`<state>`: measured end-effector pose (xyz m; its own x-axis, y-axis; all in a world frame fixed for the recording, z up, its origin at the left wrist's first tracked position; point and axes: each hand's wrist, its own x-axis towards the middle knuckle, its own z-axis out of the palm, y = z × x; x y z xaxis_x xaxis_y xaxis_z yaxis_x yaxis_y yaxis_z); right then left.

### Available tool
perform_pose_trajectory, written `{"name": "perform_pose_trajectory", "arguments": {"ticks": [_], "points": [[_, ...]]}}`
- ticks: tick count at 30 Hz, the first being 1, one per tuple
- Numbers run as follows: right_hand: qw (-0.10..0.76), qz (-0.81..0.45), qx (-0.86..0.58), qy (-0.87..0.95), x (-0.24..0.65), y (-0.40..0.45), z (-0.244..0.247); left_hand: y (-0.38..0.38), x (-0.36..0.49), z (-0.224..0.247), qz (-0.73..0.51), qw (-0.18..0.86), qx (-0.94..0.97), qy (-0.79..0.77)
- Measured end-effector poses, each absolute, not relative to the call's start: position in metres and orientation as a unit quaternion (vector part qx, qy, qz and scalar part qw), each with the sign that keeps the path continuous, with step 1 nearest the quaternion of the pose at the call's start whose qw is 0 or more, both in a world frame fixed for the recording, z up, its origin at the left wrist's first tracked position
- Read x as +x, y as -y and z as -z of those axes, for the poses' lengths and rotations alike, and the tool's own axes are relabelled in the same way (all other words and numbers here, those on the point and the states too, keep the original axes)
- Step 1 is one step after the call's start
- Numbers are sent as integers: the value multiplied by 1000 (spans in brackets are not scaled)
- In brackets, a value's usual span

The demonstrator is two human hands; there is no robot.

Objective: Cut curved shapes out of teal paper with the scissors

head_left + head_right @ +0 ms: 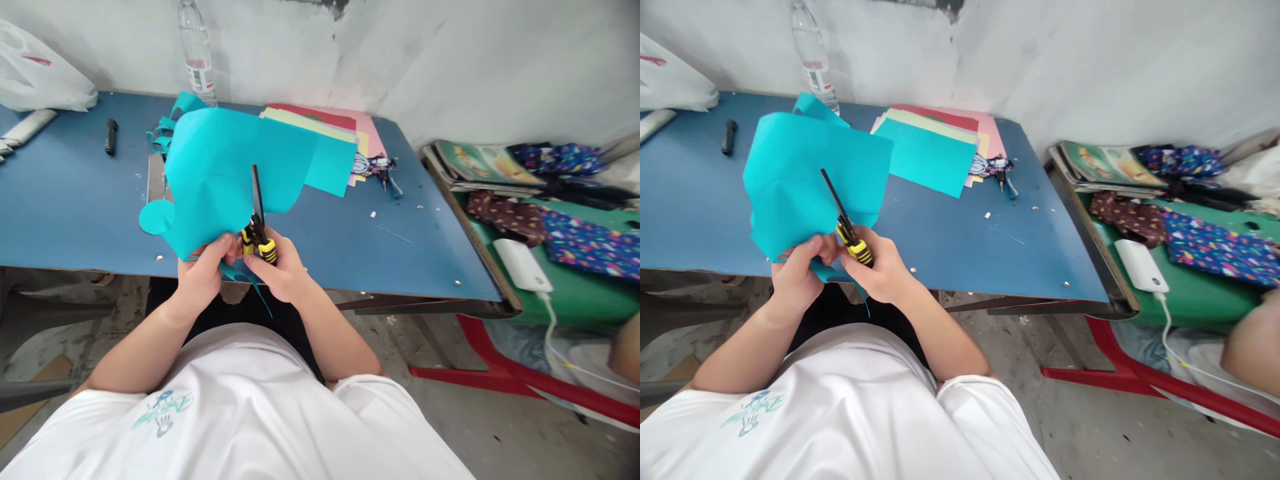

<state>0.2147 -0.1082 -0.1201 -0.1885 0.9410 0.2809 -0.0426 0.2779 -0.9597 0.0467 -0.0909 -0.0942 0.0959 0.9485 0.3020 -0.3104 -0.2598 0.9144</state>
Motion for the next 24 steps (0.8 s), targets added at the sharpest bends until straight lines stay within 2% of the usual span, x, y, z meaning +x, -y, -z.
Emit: {"name": "perform_pose_trajectory", "arguments": {"ticks": [15, 24], "points": [[521, -470, -374, 607, 215, 110, 119, 96, 48, 82, -606, 520, 502, -332], [530, -446, -372, 618, 215, 108, 121, 94, 50, 84, -621, 506, 519, -297]]}}
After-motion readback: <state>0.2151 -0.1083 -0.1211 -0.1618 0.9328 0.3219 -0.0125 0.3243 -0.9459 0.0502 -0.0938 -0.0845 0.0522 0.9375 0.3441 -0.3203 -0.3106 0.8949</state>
